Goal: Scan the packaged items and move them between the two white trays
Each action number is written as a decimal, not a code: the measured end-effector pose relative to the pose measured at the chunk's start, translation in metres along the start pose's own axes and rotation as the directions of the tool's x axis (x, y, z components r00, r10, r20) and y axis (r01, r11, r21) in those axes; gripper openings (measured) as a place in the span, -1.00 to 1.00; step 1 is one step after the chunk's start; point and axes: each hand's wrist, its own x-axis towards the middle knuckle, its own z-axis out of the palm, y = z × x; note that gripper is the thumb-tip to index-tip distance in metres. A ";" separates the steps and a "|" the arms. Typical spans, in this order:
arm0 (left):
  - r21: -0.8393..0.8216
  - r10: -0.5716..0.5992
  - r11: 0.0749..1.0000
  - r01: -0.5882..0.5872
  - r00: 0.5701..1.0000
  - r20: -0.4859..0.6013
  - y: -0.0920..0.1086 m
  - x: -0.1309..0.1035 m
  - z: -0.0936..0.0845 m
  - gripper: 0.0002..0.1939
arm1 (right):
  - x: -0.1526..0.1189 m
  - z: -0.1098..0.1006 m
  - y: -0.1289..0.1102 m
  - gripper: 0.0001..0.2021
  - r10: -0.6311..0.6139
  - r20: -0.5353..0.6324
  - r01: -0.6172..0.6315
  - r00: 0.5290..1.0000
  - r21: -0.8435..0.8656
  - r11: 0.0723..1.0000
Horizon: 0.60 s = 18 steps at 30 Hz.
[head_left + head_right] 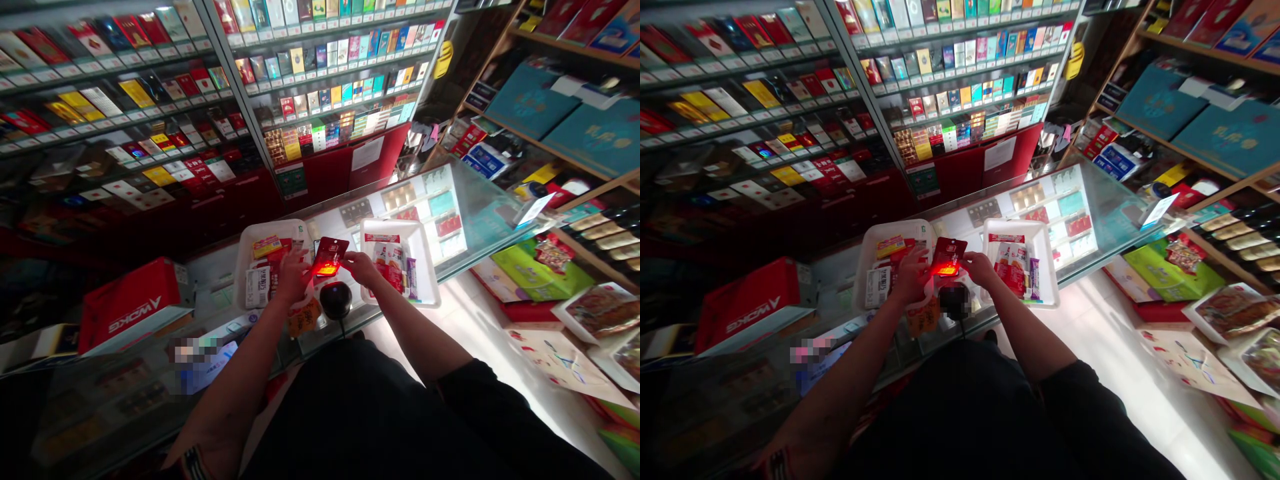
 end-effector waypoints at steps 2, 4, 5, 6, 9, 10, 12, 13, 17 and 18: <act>0.020 -0.019 1.000 0.019 1.000 0.003 -0.005 -0.002 0.000 -0.87 | 0.000 0.006 0.005 -0.75 -0.014 0.021 0.014 1.000 -0.015 1.000; 0.032 -0.023 0.999 0.022 1.000 0.009 -0.009 -0.004 0.000 -0.88 | 0.001 0.011 0.009 -0.75 -0.030 0.011 0.030 0.999 -0.013 0.999; 0.036 -0.021 0.999 0.021 1.000 0.009 -0.010 -0.005 0.000 -0.88 | 0.001 0.013 0.011 -0.75 -0.030 0.005 0.030 1.000 -0.008 1.000; 0.036 -0.018 0.999 0.017 1.000 0.006 -0.011 -0.006 0.001 -0.87 | 0.001 0.015 0.012 -0.74 -0.024 -0.001 0.024 1.000 -0.002 1.000; 0.030 -0.012 0.999 0.013 1.000 -0.016 -0.011 -0.005 0.001 -0.87 | 0.003 0.016 0.011 -0.73 -0.007 -0.011 0.008 1.000 0.002 1.000; 0.027 -0.012 1.000 0.012 1.000 -0.023 -0.011 -0.005 0.001 -0.87 | 0.004 0.015 0.010 -0.73 -0.005 -0.010 0.005 1.000 0.001 1.000; 0.017 -0.011 1.000 0.011 1.000 -0.026 -0.010 -0.004 0.001 -0.87 | 0.004 0.013 0.006 -0.73 0.012 -0.007 -0.012 1.000 0.005 1.000; 0.009 -0.014 1.000 0.014 1.000 -0.022 -0.009 -0.004 0.001 -0.87 | 0.004 0.012 0.005 -0.73 0.028 -0.008 -0.028 1.000 0.012 1.000; -0.049 -0.026 0.998 0.025 1.000 -0.010 -0.005 -0.005 -0.001 -0.85 | 0.004 0.008 -0.004 -0.72 0.061 -0.028 -0.058 0.998 0.087 0.994; -0.062 -0.026 0.998 0.025 1.000 -0.018 -0.004 -0.004 -0.003 -0.85 | 0.004 0.007 -0.007 -0.72 0.053 -0.026 -0.050 0.998 0.113 0.992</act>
